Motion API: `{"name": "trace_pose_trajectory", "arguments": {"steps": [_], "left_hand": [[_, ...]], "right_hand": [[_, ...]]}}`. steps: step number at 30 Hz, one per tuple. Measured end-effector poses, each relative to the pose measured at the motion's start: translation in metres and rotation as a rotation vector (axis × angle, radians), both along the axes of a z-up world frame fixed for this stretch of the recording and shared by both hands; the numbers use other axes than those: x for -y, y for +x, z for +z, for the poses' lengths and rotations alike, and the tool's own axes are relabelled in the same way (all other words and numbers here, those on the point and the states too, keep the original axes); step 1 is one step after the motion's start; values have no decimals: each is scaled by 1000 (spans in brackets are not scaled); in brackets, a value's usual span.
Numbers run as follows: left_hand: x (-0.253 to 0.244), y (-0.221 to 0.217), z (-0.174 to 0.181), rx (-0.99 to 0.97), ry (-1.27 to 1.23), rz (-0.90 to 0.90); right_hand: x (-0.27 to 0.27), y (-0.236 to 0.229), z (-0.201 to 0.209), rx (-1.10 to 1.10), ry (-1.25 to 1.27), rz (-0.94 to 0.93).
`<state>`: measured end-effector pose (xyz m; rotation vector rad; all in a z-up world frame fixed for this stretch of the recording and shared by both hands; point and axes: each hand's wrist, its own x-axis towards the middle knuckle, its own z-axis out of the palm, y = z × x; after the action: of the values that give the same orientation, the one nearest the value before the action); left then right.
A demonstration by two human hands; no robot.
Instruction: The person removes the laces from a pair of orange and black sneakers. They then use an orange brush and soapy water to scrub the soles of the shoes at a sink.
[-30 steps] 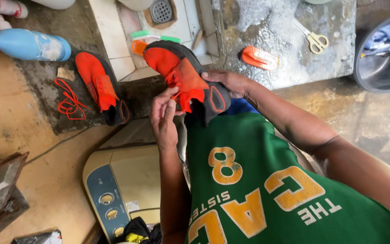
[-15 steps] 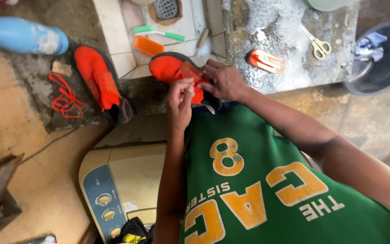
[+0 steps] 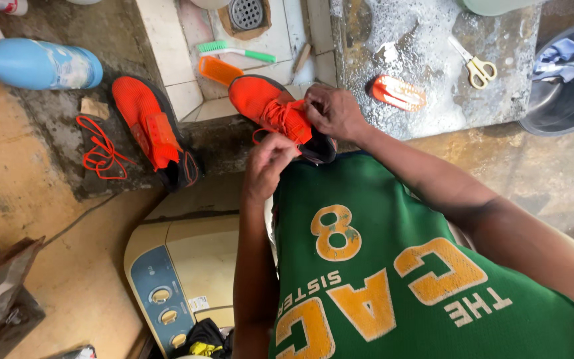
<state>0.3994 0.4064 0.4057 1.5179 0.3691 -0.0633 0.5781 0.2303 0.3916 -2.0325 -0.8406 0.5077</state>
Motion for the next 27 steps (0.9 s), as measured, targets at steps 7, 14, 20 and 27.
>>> {"name": "trace_pose_trajectory", "arguments": {"steps": [7, 14, 20, 27], "left_hand": [[-11, 7, 56, -257, 786, 282], [29, 36, 33, -223, 908, 212], [28, 32, 24, -301, 575, 376], [20, 29, 9, -164, 639, 450]], "right_hand": [[16, -14, 6, -162, 38, 12], [-2, -4, 34, 162, 50, 301], [-11, -1, 16, -25, -73, 418], [-1, 29, -18, -1155, 489, 322]]}}
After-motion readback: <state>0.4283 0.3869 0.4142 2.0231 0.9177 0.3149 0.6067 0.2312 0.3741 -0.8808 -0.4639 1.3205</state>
